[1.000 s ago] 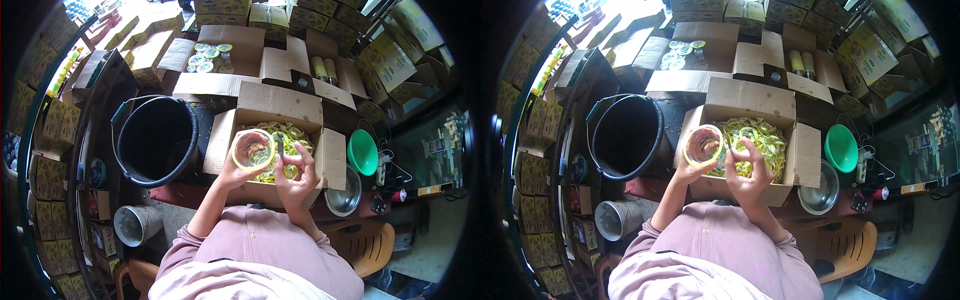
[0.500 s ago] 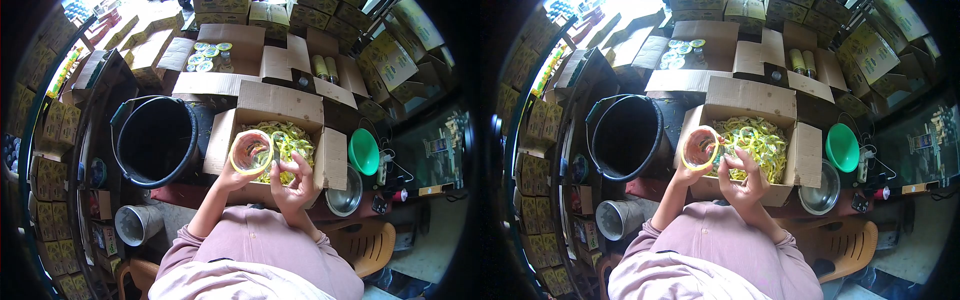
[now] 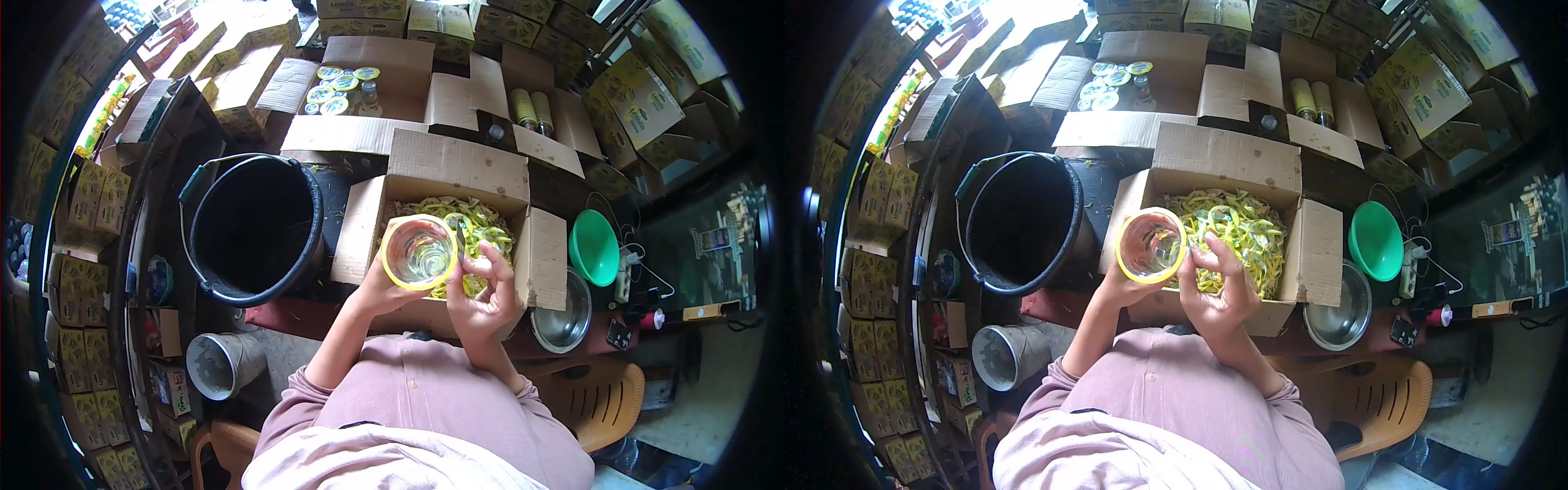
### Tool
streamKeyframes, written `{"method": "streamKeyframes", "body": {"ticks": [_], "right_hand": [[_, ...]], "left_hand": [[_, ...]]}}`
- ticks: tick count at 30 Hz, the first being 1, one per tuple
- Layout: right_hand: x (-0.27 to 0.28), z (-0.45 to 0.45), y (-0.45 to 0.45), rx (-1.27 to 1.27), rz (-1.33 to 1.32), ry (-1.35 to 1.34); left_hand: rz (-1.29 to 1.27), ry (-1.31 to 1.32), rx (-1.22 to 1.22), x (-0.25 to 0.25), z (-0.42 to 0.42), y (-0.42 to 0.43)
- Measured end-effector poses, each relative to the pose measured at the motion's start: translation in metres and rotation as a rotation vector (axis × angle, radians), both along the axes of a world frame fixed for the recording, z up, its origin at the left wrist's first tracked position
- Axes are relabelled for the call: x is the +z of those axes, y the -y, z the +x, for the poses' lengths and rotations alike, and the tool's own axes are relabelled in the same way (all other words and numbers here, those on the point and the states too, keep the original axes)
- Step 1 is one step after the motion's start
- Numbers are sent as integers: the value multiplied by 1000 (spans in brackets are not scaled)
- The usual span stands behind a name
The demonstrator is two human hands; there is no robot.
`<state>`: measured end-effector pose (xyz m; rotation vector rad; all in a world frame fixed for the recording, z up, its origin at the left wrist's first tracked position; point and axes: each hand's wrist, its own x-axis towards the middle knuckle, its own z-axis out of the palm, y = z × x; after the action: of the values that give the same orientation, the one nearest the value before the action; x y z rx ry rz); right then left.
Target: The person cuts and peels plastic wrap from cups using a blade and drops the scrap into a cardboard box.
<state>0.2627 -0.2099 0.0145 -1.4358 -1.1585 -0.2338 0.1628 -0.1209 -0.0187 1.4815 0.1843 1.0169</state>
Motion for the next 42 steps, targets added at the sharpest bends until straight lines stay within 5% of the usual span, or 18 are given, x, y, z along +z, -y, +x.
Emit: {"method": "streamKeyframes", "body": {"ticks": [10,20,42], "right_hand": [[0,14,-2,72,-39,-23],[-1,0,5,66,-16,-88],[0,5,1,8,-39,53]], "left_hand": [[44,-75,-132,5,-8,-2],[-179,41,-38,5,-4,0],[132,-147,24,4,-7,-2]]}}
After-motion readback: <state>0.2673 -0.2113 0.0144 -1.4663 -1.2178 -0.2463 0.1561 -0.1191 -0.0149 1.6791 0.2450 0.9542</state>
